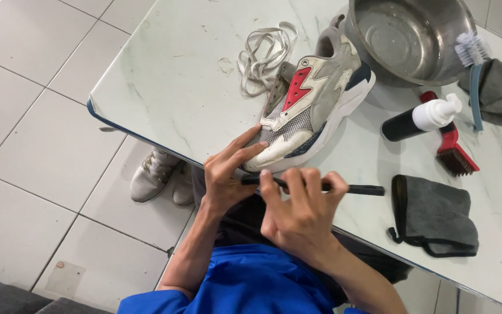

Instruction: The person scrubs a white and grey sneaker with a small brush, applying cleaning solution from a bottle and rinsing the brush in a metal bowl. The person wipes the shoe with a cloth and continues scrubbing different sections of the sole and upper.

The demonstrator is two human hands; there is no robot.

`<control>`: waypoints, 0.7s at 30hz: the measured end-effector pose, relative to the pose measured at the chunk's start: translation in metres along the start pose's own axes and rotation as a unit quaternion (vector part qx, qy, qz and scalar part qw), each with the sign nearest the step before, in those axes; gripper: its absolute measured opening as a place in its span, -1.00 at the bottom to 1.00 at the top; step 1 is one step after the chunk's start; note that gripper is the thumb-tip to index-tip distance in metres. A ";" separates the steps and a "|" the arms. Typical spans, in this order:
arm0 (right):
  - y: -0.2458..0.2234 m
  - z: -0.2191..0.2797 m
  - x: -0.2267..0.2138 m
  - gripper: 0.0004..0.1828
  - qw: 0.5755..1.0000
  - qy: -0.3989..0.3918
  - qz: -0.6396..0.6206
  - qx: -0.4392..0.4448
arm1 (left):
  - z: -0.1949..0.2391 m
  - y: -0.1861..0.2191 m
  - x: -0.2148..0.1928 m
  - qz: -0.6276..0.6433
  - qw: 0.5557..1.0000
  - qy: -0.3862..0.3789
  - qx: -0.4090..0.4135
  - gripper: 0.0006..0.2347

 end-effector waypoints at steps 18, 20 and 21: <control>0.129 -0.002 0.024 -0.79 0.967 0.002 -0.226 0.114 | 0.001 -0.009 0.000 -0.016 0.999 0.047 -0.013 -0.62; 0.117 0.000 0.021 -0.76 0.958 -0.029 -0.263 0.108 | -0.002 -0.009 0.000 -0.015 0.999 0.046 -0.015 -0.63; 0.111 0.001 0.019 -0.74 0.949 -0.055 -0.296 0.098 | -0.003 -0.008 0.000 -0.012 0.999 0.048 -0.009 -0.63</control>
Point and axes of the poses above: each hand's wrist, its own z-axis away from the middle knuckle, its own x-axis out of the palm, y = z × x, the point moved 6 cm from there along -z, towards the middle knuckle, and after that the axes turned 9 degrees about x, right-handed, at the moved point
